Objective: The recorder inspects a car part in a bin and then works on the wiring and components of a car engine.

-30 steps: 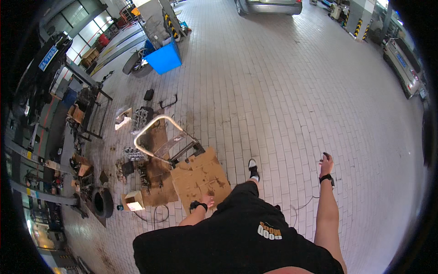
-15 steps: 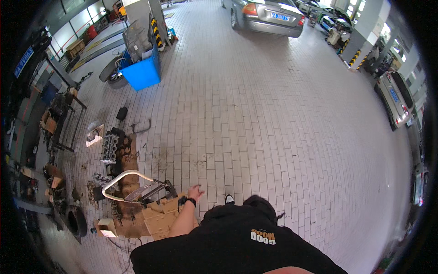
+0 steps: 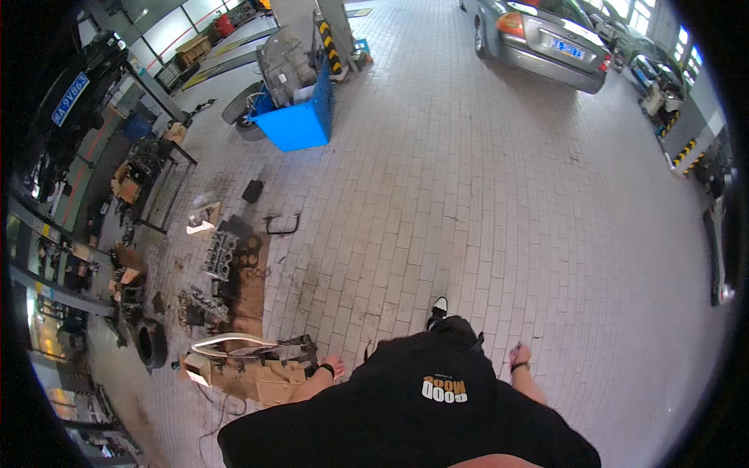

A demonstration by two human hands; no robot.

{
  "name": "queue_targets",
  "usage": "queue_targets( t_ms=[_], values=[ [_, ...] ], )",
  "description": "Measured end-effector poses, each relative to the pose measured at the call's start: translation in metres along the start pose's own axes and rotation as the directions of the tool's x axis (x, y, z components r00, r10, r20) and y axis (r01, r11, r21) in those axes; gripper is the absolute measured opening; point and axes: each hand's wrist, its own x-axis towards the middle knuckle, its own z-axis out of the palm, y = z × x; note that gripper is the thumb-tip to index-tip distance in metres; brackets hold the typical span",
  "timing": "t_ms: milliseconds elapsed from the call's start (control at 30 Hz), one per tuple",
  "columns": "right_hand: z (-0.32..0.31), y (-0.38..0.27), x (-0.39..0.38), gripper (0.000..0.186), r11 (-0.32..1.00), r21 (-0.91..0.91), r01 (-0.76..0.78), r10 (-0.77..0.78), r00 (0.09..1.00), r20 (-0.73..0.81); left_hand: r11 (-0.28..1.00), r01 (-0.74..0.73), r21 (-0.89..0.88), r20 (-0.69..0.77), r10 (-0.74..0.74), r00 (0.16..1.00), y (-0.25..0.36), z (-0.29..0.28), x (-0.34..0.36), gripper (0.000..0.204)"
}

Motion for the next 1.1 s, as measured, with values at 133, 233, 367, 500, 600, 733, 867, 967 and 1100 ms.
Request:
queue_targets(
  t_ms=[133, 233, 367, 500, 600, 733, 867, 967, 1100],
  values=[
    [0.177, -0.172, 0.108, 0.012, 0.995, 0.022, 0.098, -0.098, 0.995, 0.025, 0.8, -0.252, 0.545, -0.173, 0.401, 0.899, 0.051, 0.116, -0.034, 0.022],
    [0.319, -0.283, 0.138, 0.017, 0.985, -0.019, 0.174, -0.163, 0.948, 0.273, 0.965, -0.255, 0.062, -0.34, 0.26, 0.904, 0.103, 0.213, -0.063, 0.023],
    [0.477, -0.383, 0.142, 0.024, 0.937, -0.101, 0.334, -0.267, 0.873, 0.409, 0.968, -0.245, 0.051, -0.185, 0.251, 0.95, 0.161, 0.255, -0.002, 0.02],
    [0.567, -0.414, 0.164, 0.026, 0.812, -0.236, 0.533, -0.363, 0.779, 0.511, 0.963, -0.196, 0.185, -0.248, 0.239, 0.939, 0.224, 0.32, 0.031, 0.018],
    [0.591, -0.407, 0.191, 0.026, 0.799, -0.339, 0.496, -0.321, 0.83, 0.457, 0.987, -0.163, 0.011, -0.286, 0.159, 0.945, 0.282, 0.315, 0.081, 0.02],
    [0.513, -0.367, 0.268, 0.027, 0.959, -0.249, 0.133, -0.094, 0.983, 0.159, 0.984, -0.132, 0.123, -0.333, 0.166, 0.928, 0.437, 0.375, 0.103, 0.021],
    [0.478, -0.367, 0.276, 0.019, 0.977, -0.089, -0.193, 0.167, 0.956, -0.24, 0.838, -0.543, 0.044, -0.197, 0.54, 0.818, 0.59, 0.467, 0.084, 0.027],
    [0.514, -0.394, 0.253, 0.025, 0.97, -0.119, -0.212, 0.167, 0.937, -0.306, 0.822, -0.564, 0.074, -0.095, 0.569, 0.817, 0.676, 0.516, 0.06, 0.029],
    [0.614, -0.423, 0.275, 0.023, 0.957, -0.16, -0.24, 0.193, 0.945, -0.265, 0.806, -0.577, 0.133, -0.134, 0.591, 0.795, 0.733, 0.537, 0.074, 0.028]
  ],
)
